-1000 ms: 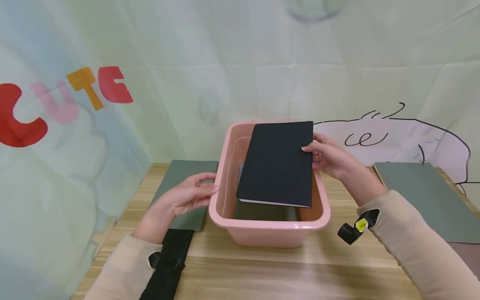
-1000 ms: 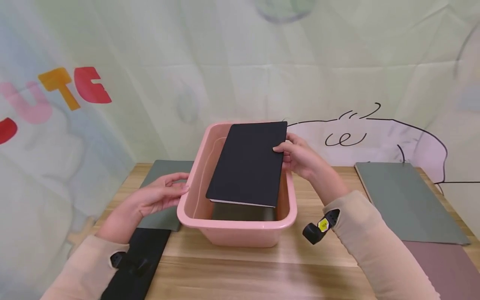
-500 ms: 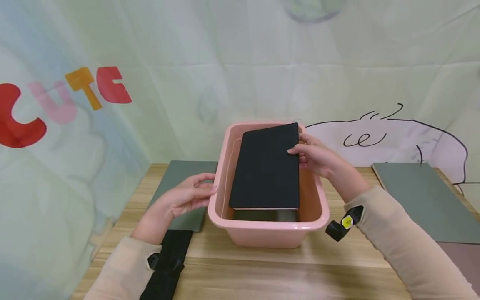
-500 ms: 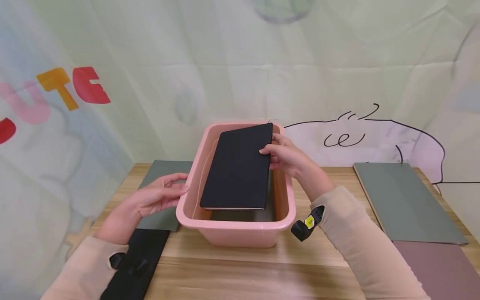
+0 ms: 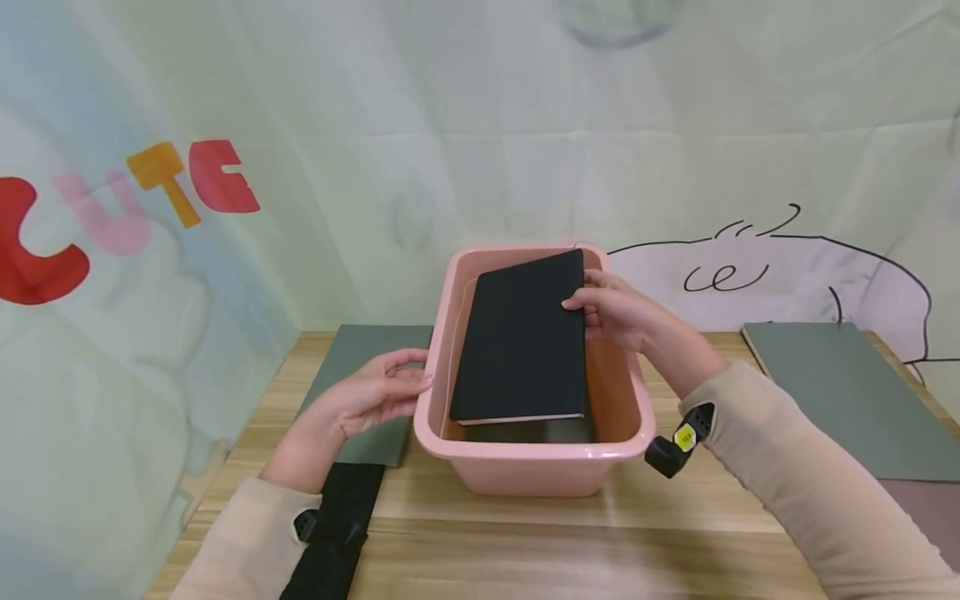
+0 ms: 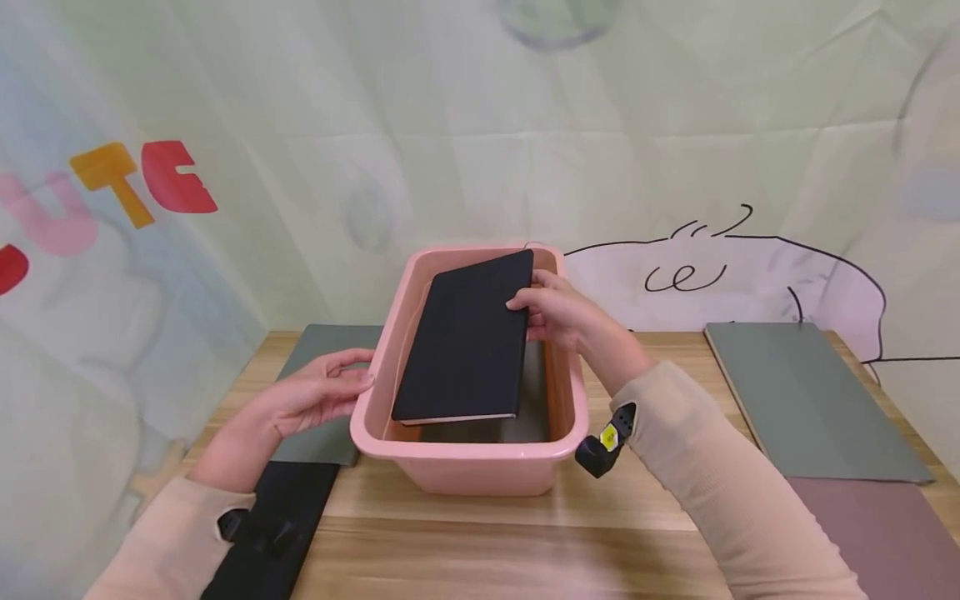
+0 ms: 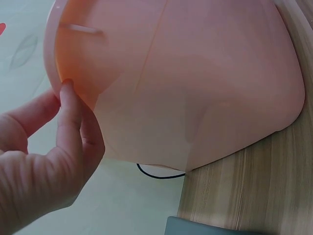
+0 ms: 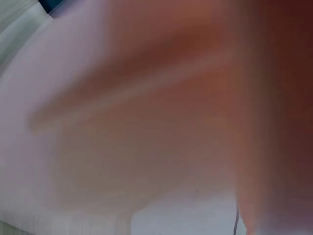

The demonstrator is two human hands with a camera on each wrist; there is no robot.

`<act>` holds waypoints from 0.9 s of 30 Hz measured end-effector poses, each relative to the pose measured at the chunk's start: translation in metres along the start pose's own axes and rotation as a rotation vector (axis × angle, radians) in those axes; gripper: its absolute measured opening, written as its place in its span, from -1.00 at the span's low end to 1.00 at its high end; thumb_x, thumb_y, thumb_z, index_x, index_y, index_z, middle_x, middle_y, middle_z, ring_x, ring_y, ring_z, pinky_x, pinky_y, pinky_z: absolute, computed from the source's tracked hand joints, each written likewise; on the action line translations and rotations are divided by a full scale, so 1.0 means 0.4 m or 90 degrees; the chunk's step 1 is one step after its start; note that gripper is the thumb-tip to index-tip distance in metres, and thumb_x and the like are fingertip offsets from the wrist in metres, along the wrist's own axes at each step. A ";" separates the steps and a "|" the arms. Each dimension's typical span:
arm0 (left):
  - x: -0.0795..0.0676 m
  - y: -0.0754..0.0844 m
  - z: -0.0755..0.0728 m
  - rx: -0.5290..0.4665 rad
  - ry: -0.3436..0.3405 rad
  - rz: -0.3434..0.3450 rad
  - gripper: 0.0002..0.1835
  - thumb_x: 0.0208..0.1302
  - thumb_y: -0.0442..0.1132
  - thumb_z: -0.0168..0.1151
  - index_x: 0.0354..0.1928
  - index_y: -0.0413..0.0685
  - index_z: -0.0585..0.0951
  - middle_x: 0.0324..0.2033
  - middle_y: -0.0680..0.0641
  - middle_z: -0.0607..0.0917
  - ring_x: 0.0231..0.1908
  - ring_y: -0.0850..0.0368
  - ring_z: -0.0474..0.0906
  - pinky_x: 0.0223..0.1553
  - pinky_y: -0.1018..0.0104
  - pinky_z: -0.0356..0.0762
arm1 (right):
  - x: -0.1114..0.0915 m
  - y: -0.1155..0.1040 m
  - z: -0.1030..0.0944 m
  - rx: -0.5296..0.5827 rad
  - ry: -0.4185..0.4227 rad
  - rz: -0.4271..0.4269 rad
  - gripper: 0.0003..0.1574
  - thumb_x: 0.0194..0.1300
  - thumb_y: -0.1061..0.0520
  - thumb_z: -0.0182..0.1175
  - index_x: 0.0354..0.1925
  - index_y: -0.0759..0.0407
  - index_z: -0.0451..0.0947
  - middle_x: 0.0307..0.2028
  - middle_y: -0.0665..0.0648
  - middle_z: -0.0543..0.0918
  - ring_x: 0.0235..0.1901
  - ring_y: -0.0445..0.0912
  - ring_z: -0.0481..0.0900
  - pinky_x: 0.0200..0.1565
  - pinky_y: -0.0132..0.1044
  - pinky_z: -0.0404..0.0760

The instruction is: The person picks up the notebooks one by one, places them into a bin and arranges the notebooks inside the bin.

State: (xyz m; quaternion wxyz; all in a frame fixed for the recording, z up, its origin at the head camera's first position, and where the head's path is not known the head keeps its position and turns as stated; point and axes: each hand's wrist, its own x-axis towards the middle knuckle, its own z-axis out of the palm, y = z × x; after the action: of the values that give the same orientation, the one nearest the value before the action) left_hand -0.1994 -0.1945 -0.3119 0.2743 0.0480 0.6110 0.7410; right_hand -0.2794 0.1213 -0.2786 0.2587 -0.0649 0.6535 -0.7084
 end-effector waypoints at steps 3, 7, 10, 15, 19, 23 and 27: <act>0.000 -0.001 -0.002 -0.001 0.001 -0.001 -0.41 0.33 -0.48 -0.01 0.30 -0.45 0.00 -0.21 -0.13 0.61 -0.24 0.15 0.64 -0.20 0.35 0.61 | -0.002 -0.015 0.000 -0.006 -0.002 0.008 -0.25 0.34 0.32 -0.08 0.38 0.25 -0.17 -0.40 0.02 0.63 -0.41 -0.15 0.62 -0.24 -0.33 0.64; 0.003 -0.002 -0.006 -0.001 0.002 0.001 -0.42 0.33 -0.49 -0.01 0.30 -0.45 0.00 -0.21 -0.13 0.60 -0.25 0.15 0.64 -0.20 0.35 0.62 | -0.002 -0.034 -0.001 -0.009 0.012 0.016 -0.29 0.35 0.32 -0.09 0.37 0.24 -0.12 -0.38 0.02 0.62 -0.40 -0.13 0.62 -0.25 -0.33 0.63; 0.005 -0.004 -0.009 -0.003 0.001 0.002 -0.43 0.32 -0.50 -0.03 0.28 -0.46 0.01 -0.22 -0.12 0.60 -0.26 0.15 0.64 -0.21 0.35 0.62 | 0.001 -0.046 0.003 -0.008 0.025 0.030 -0.32 0.35 0.31 -0.10 0.36 0.22 -0.08 -0.39 0.02 0.62 -0.40 -0.13 0.62 -0.26 -0.33 0.63; 0.006 -0.007 -0.015 -0.009 0.000 0.000 -0.46 0.32 -0.52 -0.04 0.27 -0.45 0.03 -0.23 -0.10 0.60 -0.28 0.16 0.64 -0.23 0.36 0.62 | 0.009 -0.068 0.011 -0.012 0.037 0.060 -0.38 0.36 0.31 -0.08 0.33 0.15 0.02 -0.40 0.03 0.65 -0.40 -0.10 0.64 -0.25 -0.29 0.65; 0.006 -0.008 -0.016 -0.011 0.000 0.002 -0.47 0.31 -0.51 -0.02 0.25 -0.45 0.05 -0.25 -0.10 0.60 -0.29 0.16 0.64 -0.24 0.36 0.63 | 0.019 -0.086 0.020 -0.023 0.049 0.080 -0.48 0.36 0.31 -0.06 0.25 0.14 0.11 -0.41 0.05 0.65 -0.40 -0.09 0.64 -0.25 -0.28 0.65; 0.005 -0.008 -0.017 -0.012 -0.001 0.002 -0.47 0.32 -0.51 -0.03 0.25 -0.44 0.05 -0.26 -0.10 0.60 -0.30 0.16 0.64 -0.25 0.37 0.63 | 0.038 -0.092 0.028 -0.041 0.047 0.112 -0.44 0.35 0.32 -0.07 0.28 0.15 0.09 -0.40 0.07 0.63 -0.38 -0.07 0.63 -0.25 -0.25 0.64; 0.006 -0.009 -0.017 -0.011 -0.004 0.005 -0.48 0.32 -0.52 -0.04 0.25 -0.45 0.05 -0.25 -0.10 0.60 -0.29 0.16 0.64 -0.26 0.38 0.63 | 0.060 -0.088 0.037 -0.055 0.042 0.144 -0.41 0.36 0.31 -0.07 0.31 0.17 0.08 -0.39 0.10 0.62 -0.36 -0.04 0.62 -0.24 -0.22 0.62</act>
State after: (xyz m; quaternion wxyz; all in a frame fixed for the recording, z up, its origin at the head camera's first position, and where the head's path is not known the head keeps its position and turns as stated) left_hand -0.2030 -0.1992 -0.3177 0.2739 0.0507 0.6037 0.7470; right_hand -0.3036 0.0977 -0.2488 0.3124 0.0218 0.6946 -0.6477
